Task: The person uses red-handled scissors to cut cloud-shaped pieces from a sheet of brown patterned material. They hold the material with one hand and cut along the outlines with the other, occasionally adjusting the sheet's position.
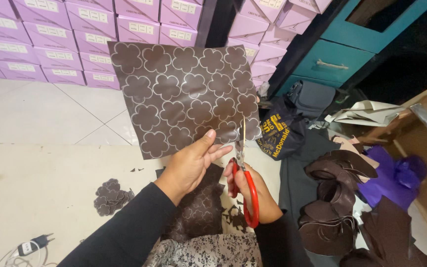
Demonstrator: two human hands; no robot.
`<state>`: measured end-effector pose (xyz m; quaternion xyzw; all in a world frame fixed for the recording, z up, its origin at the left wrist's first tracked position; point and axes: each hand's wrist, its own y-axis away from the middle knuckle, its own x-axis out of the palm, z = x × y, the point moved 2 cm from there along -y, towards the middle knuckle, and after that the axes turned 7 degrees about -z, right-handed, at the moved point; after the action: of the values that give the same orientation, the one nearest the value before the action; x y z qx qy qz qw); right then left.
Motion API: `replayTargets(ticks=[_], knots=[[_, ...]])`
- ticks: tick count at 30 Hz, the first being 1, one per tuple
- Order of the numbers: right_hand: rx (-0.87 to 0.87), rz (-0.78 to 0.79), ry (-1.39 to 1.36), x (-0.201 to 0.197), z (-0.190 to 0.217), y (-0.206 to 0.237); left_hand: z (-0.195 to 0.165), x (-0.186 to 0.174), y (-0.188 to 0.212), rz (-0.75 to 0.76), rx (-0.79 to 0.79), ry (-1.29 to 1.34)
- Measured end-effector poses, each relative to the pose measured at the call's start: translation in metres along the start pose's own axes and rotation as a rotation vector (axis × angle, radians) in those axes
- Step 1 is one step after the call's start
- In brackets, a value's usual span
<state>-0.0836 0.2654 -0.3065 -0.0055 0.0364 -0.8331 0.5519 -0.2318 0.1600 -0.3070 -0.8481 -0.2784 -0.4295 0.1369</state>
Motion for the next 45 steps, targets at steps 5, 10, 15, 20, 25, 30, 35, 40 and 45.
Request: replayTargets(ticks=[5,10,15,20,25,30,35,40,45], knots=[[0.015,0.011,0.059,-0.001,0.005,-0.001,0.001,-0.002,0.000,-0.007,-0.021,-0.039],[0.002,0.044,0.091,-0.001,0.009,-0.001,0.001,-0.003,0.000,0.024,-0.005,-0.069],[0.014,0.029,0.141,-0.003,0.004,-0.004,0.000,-0.001,0.001,0.029,0.007,-0.086],[-0.017,0.007,0.146,-0.007,-0.005,-0.009,-0.008,0.006,0.001,-0.003,0.024,-0.109],[-0.026,0.006,0.097,-0.007,-0.010,-0.019,-0.020,0.022,0.002,-0.071,0.042,-0.122],[-0.023,0.015,0.078,-0.002,-0.010,-0.020,-0.026,0.029,0.011,-0.161,0.052,-0.098],[-0.016,0.000,0.132,0.000,-0.009,-0.017,-0.025,0.026,0.018,-0.156,0.066,-0.107],[-0.032,-0.007,0.155,0.006,-0.004,-0.016,-0.029,0.023,0.024,-0.057,0.117,-0.140],[-0.045,0.006,0.094,0.013,0.000,-0.014,-0.031,0.020,0.026,-0.085,0.108,-0.057]])
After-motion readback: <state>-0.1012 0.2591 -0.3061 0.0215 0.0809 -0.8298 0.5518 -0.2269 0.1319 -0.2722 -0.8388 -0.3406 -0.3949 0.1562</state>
